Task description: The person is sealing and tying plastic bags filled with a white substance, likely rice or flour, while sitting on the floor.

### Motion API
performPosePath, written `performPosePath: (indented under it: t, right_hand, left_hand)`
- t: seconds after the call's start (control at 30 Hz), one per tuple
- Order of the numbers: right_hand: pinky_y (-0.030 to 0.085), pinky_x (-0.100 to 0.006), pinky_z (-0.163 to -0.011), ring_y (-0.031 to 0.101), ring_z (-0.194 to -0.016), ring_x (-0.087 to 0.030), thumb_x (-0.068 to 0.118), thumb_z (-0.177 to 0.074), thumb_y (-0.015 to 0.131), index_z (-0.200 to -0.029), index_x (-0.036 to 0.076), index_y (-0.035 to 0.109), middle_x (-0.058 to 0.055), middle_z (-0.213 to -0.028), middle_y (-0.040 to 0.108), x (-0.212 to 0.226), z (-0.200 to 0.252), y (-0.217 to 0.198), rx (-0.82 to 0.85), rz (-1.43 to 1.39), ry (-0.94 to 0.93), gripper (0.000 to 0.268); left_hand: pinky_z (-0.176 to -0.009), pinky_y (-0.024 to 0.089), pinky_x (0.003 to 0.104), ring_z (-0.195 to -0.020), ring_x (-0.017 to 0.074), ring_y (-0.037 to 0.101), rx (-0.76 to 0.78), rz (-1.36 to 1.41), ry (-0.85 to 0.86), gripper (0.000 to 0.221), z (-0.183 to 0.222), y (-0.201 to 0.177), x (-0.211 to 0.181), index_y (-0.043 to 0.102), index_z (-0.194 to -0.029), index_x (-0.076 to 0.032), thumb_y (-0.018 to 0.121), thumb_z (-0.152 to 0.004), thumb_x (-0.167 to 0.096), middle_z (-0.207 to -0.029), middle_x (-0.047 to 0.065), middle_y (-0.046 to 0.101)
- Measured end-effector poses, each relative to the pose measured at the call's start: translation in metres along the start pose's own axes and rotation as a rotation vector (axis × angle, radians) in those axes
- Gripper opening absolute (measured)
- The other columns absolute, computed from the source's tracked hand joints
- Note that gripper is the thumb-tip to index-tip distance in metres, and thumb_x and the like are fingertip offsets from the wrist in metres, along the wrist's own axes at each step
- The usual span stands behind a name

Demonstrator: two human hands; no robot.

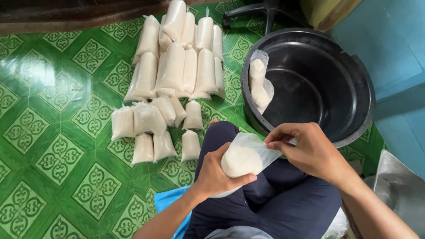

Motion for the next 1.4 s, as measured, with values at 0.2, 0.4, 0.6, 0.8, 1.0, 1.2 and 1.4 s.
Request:
performPosePath:
  t: [0.2, 0.4, 0.6, 0.8, 1.0, 1.2, 1.4]
  right_hand:
    - [0.051, -0.035, -0.086, 0.069, -0.094, -0.023, 0.022, -0.082, 0.066, -0.119, 0.001, 0.061, -0.010, -0.111, 0.069, 0.047, 0.023, -0.010, -0.121, 0.088, -0.485, 0.043]
    - [0.051, -0.039, -0.070, 0.067, -0.078, -0.030, 0.064, -0.068, 0.070, -0.132, 0.004, 0.054, -0.015, -0.103, 0.069, 0.036, 0.030, 0.030, -0.294, 0.452, -0.616, 0.089]
    - [0.038, -0.035, -0.038, 0.050, -0.041, -0.020, 0.050, -0.086, 0.069, -0.079, 0.008, 0.057, -0.002, -0.060, 0.054, 0.024, 0.030, 0.047, -0.414, 0.602, -0.728, 0.044]
    - [0.036, -0.034, -0.039, 0.043, -0.039, -0.018, 0.021, -0.086, 0.072, -0.068, 0.010, 0.054, 0.000, -0.056, 0.052, 0.038, 0.042, 0.044, -0.280, 0.471, -0.837, 0.028]
    - [0.037, -0.034, -0.040, 0.041, -0.039, -0.017, 0.024, -0.088, 0.070, -0.071, 0.011, 0.053, 0.001, -0.057, 0.049, 0.042, 0.059, 0.040, -0.215, 0.500, -0.965, 0.027]
    - [0.035, -0.030, -0.041, 0.039, -0.042, -0.013, 0.025, -0.090, 0.069, -0.067, 0.013, 0.053, 0.003, -0.055, 0.043, 0.053, 0.073, 0.030, -0.214, 0.595, -1.100, 0.030]
    - [0.036, -0.030, -0.043, 0.042, -0.045, -0.014, 0.030, -0.092, 0.066, -0.067, 0.015, 0.050, 0.002, -0.059, 0.044, 0.049, 0.075, 0.020, -0.209, 0.719, -1.160, 0.033]
  left_hand:
    - [-0.065, 0.060, 0.028, -0.073, 0.0193, 0.076, 0.004, 0.020, -0.016, 0.055, 0.003, 0.002, 0.001, 0.064, -0.106, -0.001, 0.083, -0.063, -0.031, -0.087, 0.011, 0.076]
    - [-0.062, 0.057, 0.027, -0.067, 0.0159, 0.072, 0.034, 0.091, -0.014, 0.045, 0.004, 0.005, -0.008, 0.065, -0.100, -0.002, 0.084, -0.064, -0.023, -0.082, 0.007, 0.074]
    - [-0.067, 0.057, 0.027, -0.072, 0.0171, 0.072, 0.098, 0.128, -0.073, 0.055, 0.009, 0.011, 0.001, 0.066, -0.107, -0.002, 0.084, -0.061, -0.026, -0.086, 0.008, 0.076]
    - [-0.062, 0.055, 0.028, -0.066, 0.0191, 0.072, 0.159, 0.092, -0.085, 0.050, 0.019, 0.010, -0.006, 0.065, -0.099, -0.004, 0.083, -0.062, -0.033, -0.080, 0.008, 0.075]
    - [-0.066, 0.059, 0.028, -0.073, 0.0202, 0.076, 0.253, 0.109, -0.232, 0.061, 0.033, 0.014, -0.007, 0.067, -0.110, -0.003, 0.080, -0.061, -0.038, -0.087, 0.010, 0.077]
    - [-0.064, 0.060, 0.030, -0.073, 0.0245, 0.077, 0.235, 0.102, -0.117, 0.059, 0.034, 0.011, -0.031, 0.064, -0.113, -0.002, 0.077, -0.065, -0.035, -0.088, 0.012, 0.076]
    - [-0.059, 0.060, 0.032, -0.068, 0.0262, 0.077, 0.212, 0.043, -0.010, 0.052, 0.032, 0.008, -0.047, 0.063, -0.107, -0.002, 0.074, -0.070, -0.035, -0.085, 0.013, 0.076]
Point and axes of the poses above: each hand's wrist, its own z-axis away from the middle knuckle, its own y-axis out of the palm, x = y × z, the point moved 10 cm from there along -z, towards the middle knuckle
